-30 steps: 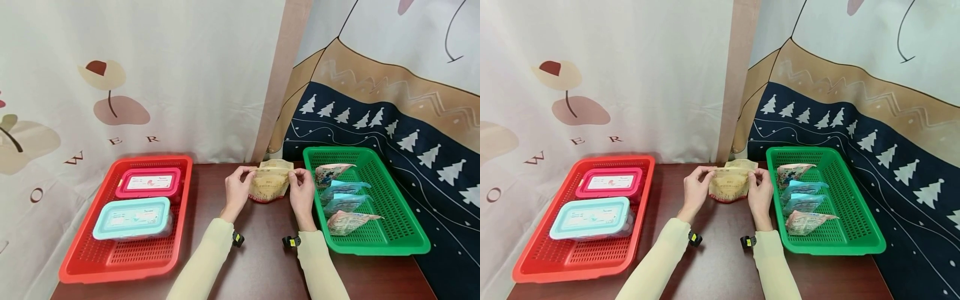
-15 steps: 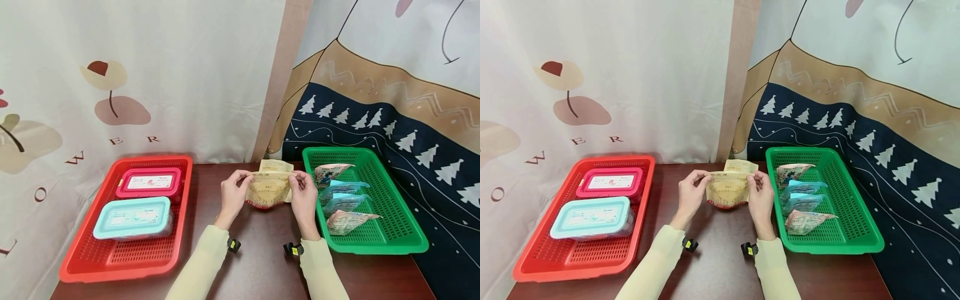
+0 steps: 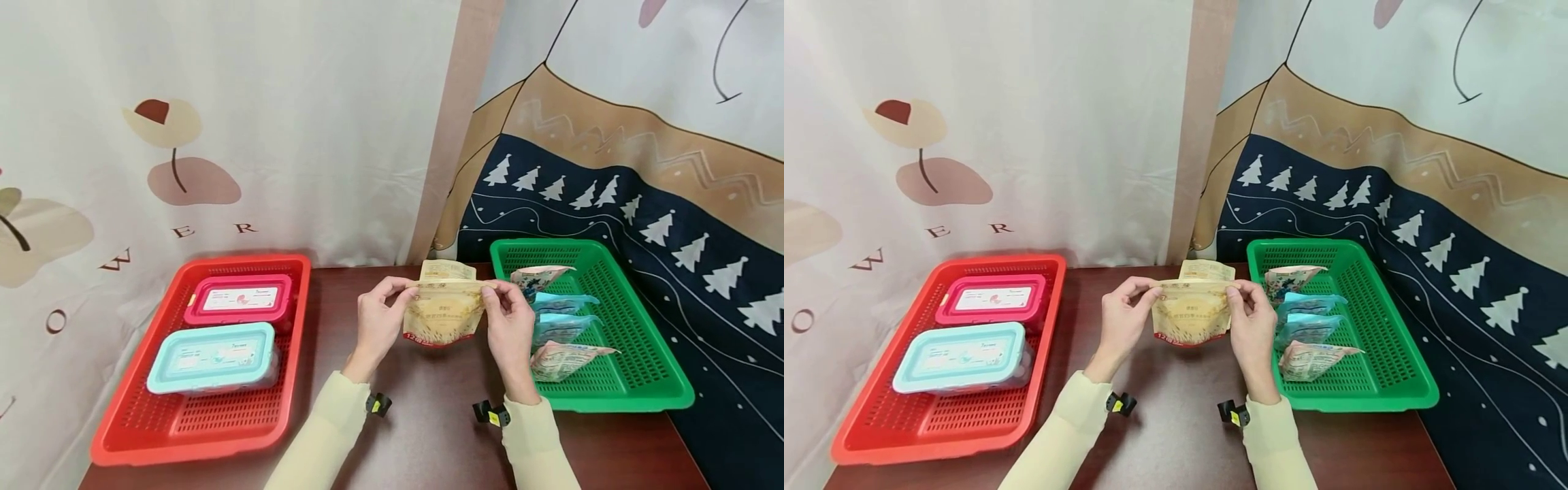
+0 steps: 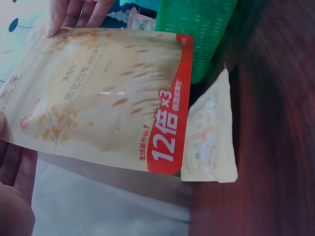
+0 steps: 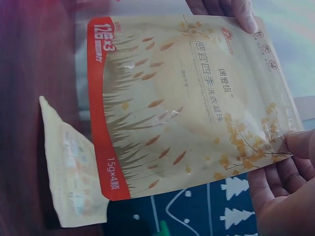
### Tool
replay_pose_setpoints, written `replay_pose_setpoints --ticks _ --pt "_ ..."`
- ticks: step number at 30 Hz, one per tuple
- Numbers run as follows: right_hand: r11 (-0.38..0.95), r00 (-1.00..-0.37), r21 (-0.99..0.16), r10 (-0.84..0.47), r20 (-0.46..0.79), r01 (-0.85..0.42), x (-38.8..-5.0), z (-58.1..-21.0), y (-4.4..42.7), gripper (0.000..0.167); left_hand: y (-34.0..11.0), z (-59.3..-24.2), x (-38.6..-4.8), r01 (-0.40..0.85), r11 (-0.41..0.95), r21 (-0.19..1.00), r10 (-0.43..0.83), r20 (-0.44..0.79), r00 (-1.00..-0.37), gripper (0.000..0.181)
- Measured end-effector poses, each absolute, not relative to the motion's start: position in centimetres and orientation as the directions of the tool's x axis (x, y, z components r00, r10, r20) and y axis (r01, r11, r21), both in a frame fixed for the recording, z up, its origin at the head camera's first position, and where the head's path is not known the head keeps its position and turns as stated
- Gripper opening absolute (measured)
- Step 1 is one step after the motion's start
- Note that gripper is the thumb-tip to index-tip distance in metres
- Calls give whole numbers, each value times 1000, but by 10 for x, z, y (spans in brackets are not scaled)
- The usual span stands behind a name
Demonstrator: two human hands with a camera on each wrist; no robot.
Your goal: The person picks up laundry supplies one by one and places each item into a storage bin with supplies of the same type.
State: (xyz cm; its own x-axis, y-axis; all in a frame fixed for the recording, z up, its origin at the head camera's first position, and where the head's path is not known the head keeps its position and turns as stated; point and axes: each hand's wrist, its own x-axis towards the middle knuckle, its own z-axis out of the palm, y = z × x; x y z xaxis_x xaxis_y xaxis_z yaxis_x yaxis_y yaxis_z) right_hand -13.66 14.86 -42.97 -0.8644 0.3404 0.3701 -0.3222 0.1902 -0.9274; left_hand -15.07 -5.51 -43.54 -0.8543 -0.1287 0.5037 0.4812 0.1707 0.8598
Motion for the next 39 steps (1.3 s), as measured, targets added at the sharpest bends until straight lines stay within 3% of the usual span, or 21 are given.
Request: replay_pose_setpoints --ticks 12,29,39 --pt "203 -865 -925 335 374 -322 -121 -410 163 21 -43 -418 -143 511 116 851 -95 522 -848 8" --pt "291 -796 -874 369 479 -390 -89 -376 208 19 -5 -387 -123 549 18 836 33 548 -836 11" --pt "268 -779 -897 447 439 -352 -73 -367 233 16 19 -377 -116 599 -22 800 104 598 -795 10"
